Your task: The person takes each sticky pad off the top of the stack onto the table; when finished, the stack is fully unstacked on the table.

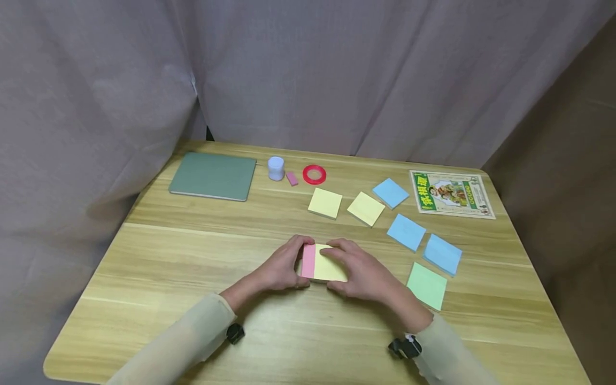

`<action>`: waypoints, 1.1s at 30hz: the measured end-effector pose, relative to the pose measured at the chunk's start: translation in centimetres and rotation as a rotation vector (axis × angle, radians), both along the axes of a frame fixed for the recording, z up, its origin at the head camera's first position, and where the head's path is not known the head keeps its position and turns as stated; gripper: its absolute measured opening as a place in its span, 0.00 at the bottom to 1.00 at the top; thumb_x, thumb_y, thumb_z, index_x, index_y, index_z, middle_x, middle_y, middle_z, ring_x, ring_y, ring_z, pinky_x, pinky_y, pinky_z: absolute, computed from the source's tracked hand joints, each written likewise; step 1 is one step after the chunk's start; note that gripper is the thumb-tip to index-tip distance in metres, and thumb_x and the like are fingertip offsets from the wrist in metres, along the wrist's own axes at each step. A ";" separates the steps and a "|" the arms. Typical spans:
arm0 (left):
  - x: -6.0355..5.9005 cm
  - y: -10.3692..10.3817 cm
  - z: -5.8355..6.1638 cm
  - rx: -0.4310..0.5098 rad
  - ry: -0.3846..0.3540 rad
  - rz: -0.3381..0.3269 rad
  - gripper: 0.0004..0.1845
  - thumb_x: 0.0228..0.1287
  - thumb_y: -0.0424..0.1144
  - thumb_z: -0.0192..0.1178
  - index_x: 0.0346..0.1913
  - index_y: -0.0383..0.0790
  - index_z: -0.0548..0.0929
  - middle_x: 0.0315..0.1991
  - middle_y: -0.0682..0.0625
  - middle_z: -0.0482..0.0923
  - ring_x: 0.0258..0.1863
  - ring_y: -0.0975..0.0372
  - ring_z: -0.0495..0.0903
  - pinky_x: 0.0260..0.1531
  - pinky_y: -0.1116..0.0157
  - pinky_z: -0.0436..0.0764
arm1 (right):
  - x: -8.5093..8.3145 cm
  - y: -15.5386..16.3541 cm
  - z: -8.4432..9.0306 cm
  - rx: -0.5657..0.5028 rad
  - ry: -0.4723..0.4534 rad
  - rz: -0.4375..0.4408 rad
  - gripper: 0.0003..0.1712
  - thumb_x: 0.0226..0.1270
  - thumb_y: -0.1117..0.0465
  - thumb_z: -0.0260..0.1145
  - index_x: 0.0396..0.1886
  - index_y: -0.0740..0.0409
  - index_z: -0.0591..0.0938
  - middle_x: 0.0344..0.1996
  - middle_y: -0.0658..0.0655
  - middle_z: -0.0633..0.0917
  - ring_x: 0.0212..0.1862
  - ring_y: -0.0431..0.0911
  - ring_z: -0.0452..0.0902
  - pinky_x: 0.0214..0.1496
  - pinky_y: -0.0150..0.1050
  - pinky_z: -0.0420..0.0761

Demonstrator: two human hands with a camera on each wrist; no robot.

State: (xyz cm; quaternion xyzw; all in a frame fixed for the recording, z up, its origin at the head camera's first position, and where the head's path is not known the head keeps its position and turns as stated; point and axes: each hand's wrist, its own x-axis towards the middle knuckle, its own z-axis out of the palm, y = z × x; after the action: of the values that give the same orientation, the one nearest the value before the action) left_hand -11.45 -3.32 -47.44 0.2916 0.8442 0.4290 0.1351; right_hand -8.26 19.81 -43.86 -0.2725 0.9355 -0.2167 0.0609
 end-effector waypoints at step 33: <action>0.1 0.1 0.2 0.003 -0.001 -0.012 0.47 0.39 0.30 0.80 0.65 0.35 0.65 0.58 0.47 0.70 0.58 0.57 0.72 0.61 0.60 0.71 | 0.4 8.3 0.1 0.097 0.032 -0.193 0.38 0.54 0.50 0.77 0.64 0.57 0.76 0.62 0.63 0.73 0.64 0.59 0.66 0.61 0.60 0.70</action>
State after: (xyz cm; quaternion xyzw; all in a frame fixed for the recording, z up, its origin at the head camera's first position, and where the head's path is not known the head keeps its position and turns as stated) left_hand -11.39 -3.26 -47.25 0.2966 0.8416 0.4298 0.1376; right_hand -7.84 28.12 -43.76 -0.1816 0.9675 -0.1717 0.0378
